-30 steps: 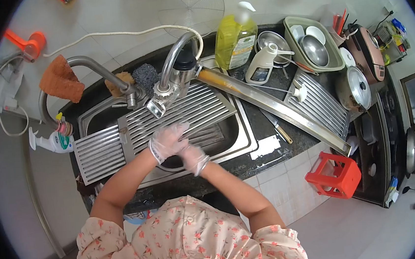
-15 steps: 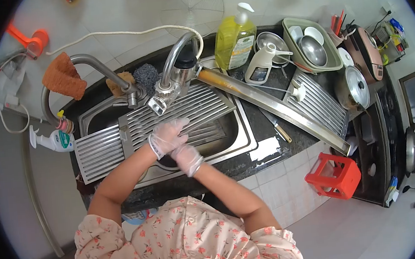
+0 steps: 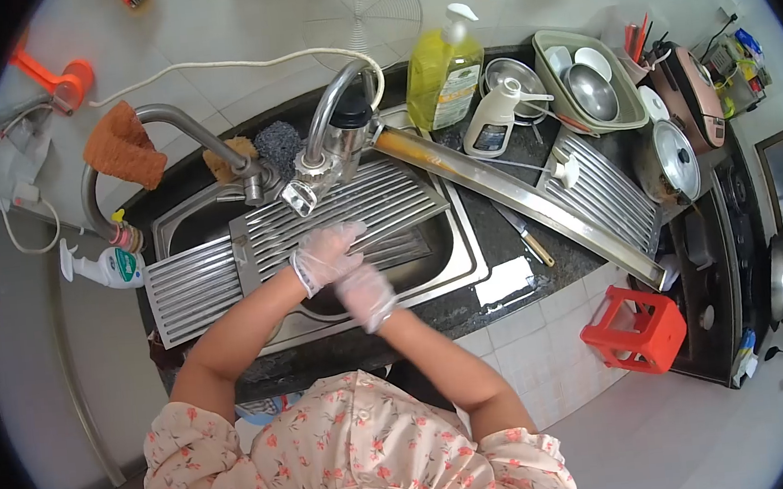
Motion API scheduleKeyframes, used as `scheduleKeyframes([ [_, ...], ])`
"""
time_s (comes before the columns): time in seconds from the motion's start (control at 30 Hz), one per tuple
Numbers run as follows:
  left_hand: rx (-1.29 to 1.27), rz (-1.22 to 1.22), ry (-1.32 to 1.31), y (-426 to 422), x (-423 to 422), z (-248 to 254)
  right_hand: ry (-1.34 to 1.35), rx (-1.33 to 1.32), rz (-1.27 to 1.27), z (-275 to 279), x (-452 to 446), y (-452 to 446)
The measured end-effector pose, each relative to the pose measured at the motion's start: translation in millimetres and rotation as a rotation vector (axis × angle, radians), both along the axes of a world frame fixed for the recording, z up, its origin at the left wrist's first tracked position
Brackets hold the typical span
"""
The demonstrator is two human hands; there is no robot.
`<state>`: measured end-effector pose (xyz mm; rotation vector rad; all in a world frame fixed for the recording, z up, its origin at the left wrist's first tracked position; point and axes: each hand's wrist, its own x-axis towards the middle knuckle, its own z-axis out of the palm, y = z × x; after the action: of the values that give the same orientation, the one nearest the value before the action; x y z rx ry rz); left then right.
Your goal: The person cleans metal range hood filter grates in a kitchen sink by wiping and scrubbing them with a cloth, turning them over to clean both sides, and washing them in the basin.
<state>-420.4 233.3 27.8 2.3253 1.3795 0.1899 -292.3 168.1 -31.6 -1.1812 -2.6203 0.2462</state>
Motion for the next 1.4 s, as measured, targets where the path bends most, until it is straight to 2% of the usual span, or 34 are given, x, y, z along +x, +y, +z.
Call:
scheduleKeyframes([
  [0.03, 0.009, 0.006, -0.018, 0.6, -0.3, -2.7, 0.240, -0.084, -0.066, 0.8, 18.1, 15.7],
  [0.07, 0.015, 0.002, -0.028, 2.6, 0.0, -5.2, 0.298, -0.160, -0.040, -11.3, 35.9, 23.8],
  [0.13, 0.021, -0.009, -0.048, 6.2, 5.2, -4.0, 0.374, -0.150, -0.017, -17.4, 32.3, 23.4],
  [0.2, -0.010, 0.008, -0.046, 10.6, 9.5, -4.5, 0.348, -0.085, 0.026, -16.8, -1.7, 6.4],
  [0.23, -0.028, 0.010, -0.047, 13.1, 10.8, -7.4, 0.158, -0.217, 0.065, 9.5, -16.6, -3.5],
  [0.27, -0.044, 0.010, -0.045, 14.7, 11.9, -8.5, 0.458, 0.094, 0.012, -5.9, -37.8, -10.7],
  [0.4, 0.005, 0.010, -0.064, 16.3, 11.7, -10.9, 0.096, -0.070, -0.046, -5.9, 9.7, 9.1],
  [0.43, -0.034, 0.031, -0.036, 16.7, 15.2, -2.8, 0.383, -0.288, -0.200, -25.8, 22.9, 21.5],
  [0.47, -0.044, 0.039, -0.022, 17.4, 18.1, -0.9, 0.130, -0.224, -0.229, -16.0, 36.2, 19.8],
  [0.53, -0.061, 0.053, 0.005, 23.2, 22.7, 3.5, 0.335, -0.060, -0.138, 0.4, 19.9, 11.3],
  [0.57, -0.071, 0.065, -0.005, 25.8, 23.3, 7.3, 0.276, -0.018, -0.134, 12.9, 4.0, 2.3],
  [0.6, -0.070, 0.070, -0.031, 26.6, 23.2, 6.0, 0.114, -0.141, -0.110, 15.6, -12.2, -8.1],
  [0.67, -0.069, 0.067, -0.077, 27.5, 21.9, 3.0, 0.433, -0.065, -0.122, 17.2, -47.2, -21.7],
  [0.77, -0.101, 0.076, -0.138, 23.5, 22.4, 4.2, 0.356, -0.031, -0.002, 19.4, -14.9, -11.0],
  [0.8, -0.115, 0.084, -0.146, 24.7, 22.1, 3.2, 0.329, -0.116, -0.132, 18.3, -1.5, -7.0],
  [0.87, -0.116, 0.105, -0.149, 27.0, 24.0, 2.7, 0.525, -0.069, -0.147, 14.7, 18.3, 2.2],
  [1.07, -0.107, 0.118, -0.152, 35.4, 22.6, 5.4, 0.698, -0.116, -0.100, 51.6, -35.5, -13.3],
  [1.13, -0.102, 0.109, -0.148, 35.6, 23.8, 3.2, 0.629, -0.089, -0.079, 42.9, -36.0, -13.0],
  [1.2, -0.112, 0.115, -0.151, 31.2, 24.4, 4.0, 0.373, -0.191, -0.202, 35.7, -15.6, -7.9],
  [1.23, -0.130, 0.122, -0.148, 29.2, 24.6, 7.8, 0.529, -0.213, -0.249, 30.6, -2.9, -1.8],
  [1.27, -0.135, 0.116, -0.146, 30.8, 24.0, 6.1, 0.493, -0.226, -0.292, 28.0, 5.0, 2.2],
  [1.4, -0.117, 0.088, -0.135, 32.2, 24.3, 1.8, 0.599, -0.212, -0.162, 40.5, -30.3, -17.6],
])
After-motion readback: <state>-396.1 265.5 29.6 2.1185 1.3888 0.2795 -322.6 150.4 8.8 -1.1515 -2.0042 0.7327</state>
